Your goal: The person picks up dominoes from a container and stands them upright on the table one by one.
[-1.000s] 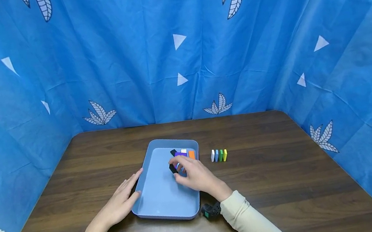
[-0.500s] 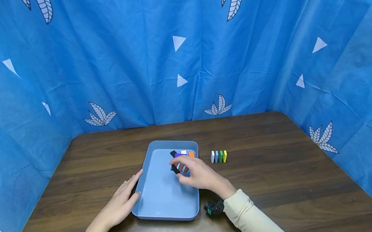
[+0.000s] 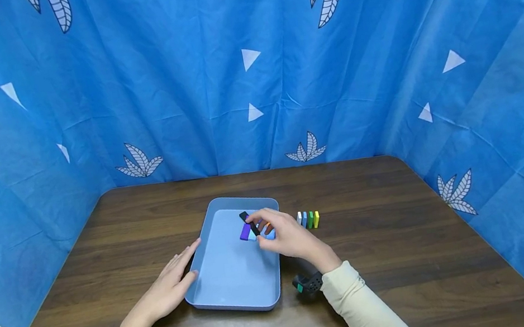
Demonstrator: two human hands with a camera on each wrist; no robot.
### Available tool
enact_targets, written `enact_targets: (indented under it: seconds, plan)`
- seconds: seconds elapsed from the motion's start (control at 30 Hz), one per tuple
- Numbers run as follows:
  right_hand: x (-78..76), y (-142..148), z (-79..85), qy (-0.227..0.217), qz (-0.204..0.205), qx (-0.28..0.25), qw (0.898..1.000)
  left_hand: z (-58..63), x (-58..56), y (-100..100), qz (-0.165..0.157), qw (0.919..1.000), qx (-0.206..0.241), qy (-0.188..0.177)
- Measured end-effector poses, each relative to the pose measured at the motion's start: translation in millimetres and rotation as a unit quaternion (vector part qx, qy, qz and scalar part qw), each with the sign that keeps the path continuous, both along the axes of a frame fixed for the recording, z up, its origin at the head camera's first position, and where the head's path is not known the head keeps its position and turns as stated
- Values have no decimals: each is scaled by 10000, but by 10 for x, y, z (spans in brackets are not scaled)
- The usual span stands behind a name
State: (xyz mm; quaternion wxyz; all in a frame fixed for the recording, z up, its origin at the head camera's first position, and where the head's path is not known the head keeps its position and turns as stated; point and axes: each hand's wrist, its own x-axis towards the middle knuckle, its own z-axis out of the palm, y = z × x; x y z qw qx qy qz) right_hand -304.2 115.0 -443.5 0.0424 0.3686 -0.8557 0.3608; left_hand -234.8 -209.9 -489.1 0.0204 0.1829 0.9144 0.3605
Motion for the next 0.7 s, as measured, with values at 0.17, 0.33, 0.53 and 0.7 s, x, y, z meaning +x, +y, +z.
enact_targets:
  seconds: [0.17,0.33,0.53,0.7]
  plan:
    - [-9,54,53,-6,-17,-18,10000,0,4,1,-26,10000,11,20]
    - [-21,118,127,-62,-91,-171,9998,10,4,6,-13,10000,21,-1]
    - [-43,193,216,-47,-142,-334,9993,24,0,14,21,10000,15,-15]
    - [-46,274,262,-72,-260,-315,9991,26,-5,18,47,10000,-22,-46]
